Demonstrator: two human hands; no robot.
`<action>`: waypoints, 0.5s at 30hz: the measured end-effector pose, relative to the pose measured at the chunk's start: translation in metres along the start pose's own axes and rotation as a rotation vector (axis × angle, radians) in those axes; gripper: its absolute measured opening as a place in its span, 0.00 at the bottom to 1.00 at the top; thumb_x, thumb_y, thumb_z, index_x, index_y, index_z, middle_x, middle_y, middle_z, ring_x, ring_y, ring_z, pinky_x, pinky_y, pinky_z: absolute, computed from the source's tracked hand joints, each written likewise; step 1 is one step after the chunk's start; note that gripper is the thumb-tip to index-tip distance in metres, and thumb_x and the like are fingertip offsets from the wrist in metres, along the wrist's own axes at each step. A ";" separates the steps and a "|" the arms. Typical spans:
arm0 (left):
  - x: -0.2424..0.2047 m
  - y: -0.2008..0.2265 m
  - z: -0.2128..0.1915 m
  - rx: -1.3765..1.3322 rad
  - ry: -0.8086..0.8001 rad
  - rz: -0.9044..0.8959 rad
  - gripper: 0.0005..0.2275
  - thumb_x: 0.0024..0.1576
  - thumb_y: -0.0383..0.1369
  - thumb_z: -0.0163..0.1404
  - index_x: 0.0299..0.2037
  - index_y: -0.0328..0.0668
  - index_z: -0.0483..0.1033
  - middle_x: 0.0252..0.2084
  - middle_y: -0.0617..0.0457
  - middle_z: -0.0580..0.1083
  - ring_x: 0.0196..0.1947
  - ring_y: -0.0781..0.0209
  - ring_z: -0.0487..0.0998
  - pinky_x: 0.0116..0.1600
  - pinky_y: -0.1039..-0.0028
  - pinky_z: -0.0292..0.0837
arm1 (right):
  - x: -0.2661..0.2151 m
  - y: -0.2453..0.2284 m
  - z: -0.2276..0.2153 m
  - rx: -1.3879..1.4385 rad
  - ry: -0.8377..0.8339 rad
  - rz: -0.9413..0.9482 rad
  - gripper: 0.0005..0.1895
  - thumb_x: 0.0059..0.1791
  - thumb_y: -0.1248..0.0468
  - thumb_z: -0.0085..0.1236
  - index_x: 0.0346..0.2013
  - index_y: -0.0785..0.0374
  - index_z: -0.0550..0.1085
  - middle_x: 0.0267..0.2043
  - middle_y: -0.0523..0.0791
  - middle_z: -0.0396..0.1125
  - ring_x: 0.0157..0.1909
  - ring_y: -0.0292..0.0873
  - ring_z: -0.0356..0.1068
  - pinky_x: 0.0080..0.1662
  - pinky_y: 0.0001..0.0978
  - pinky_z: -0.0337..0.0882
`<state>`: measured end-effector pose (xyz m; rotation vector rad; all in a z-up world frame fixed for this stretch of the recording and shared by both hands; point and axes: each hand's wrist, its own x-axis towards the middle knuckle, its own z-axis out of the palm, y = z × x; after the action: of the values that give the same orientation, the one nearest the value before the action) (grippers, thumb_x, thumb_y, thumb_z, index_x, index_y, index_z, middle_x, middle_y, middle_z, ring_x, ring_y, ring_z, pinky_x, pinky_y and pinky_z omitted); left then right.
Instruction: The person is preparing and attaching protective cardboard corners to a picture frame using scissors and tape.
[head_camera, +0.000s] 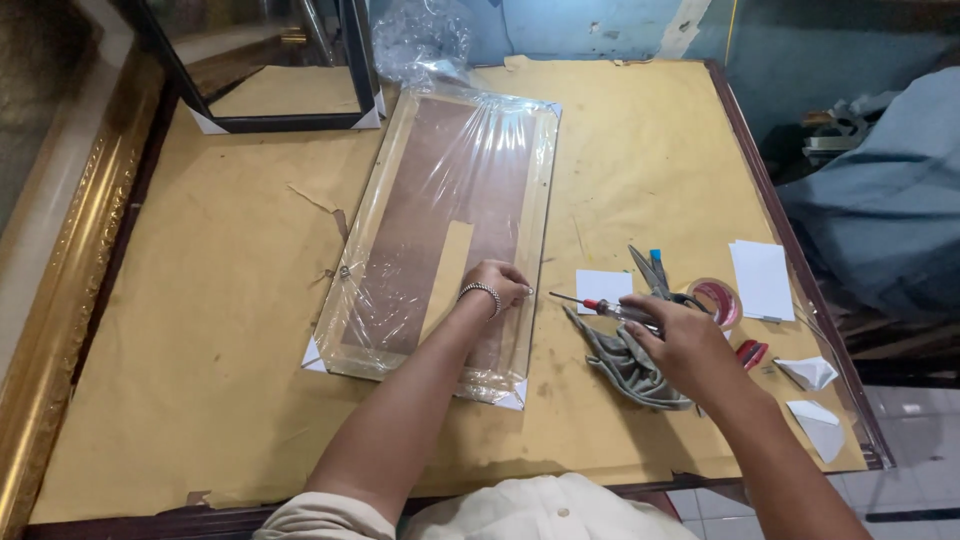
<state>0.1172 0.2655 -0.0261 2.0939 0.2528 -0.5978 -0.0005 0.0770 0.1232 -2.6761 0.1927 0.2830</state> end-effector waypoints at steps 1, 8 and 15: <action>0.001 -0.001 0.000 0.027 -0.002 0.012 0.05 0.38 0.32 0.53 0.24 0.58 0.78 0.18 0.62 0.74 0.20 0.73 0.75 0.32 0.87 0.74 | 0.000 -0.004 -0.003 -0.003 0.004 -0.035 0.17 0.44 0.59 0.47 0.48 0.47 0.69 0.38 0.54 0.69 0.43 0.56 0.68 0.46 0.42 0.68; 0.015 -0.007 0.006 -0.022 -0.030 0.009 0.07 0.36 0.30 0.55 0.24 0.56 0.78 0.18 0.59 0.74 0.19 0.71 0.76 0.31 0.86 0.74 | 0.004 -0.016 -0.005 -0.055 -0.003 -0.153 0.18 0.43 0.64 0.49 0.47 0.48 0.71 0.34 0.54 0.69 0.35 0.56 0.70 0.40 0.39 0.70; 0.000 0.004 -0.006 -0.047 -0.069 -0.016 0.07 0.37 0.30 0.55 0.27 0.53 0.78 0.18 0.57 0.74 0.21 0.70 0.76 0.32 0.88 0.73 | 0.009 -0.024 -0.006 -0.137 0.021 -0.234 0.17 0.44 0.63 0.48 0.47 0.46 0.70 0.33 0.53 0.69 0.34 0.56 0.70 0.37 0.43 0.70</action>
<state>0.1208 0.2684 -0.0207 2.0240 0.2421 -0.6668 0.0136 0.0947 0.1359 -2.8033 -0.1388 0.2000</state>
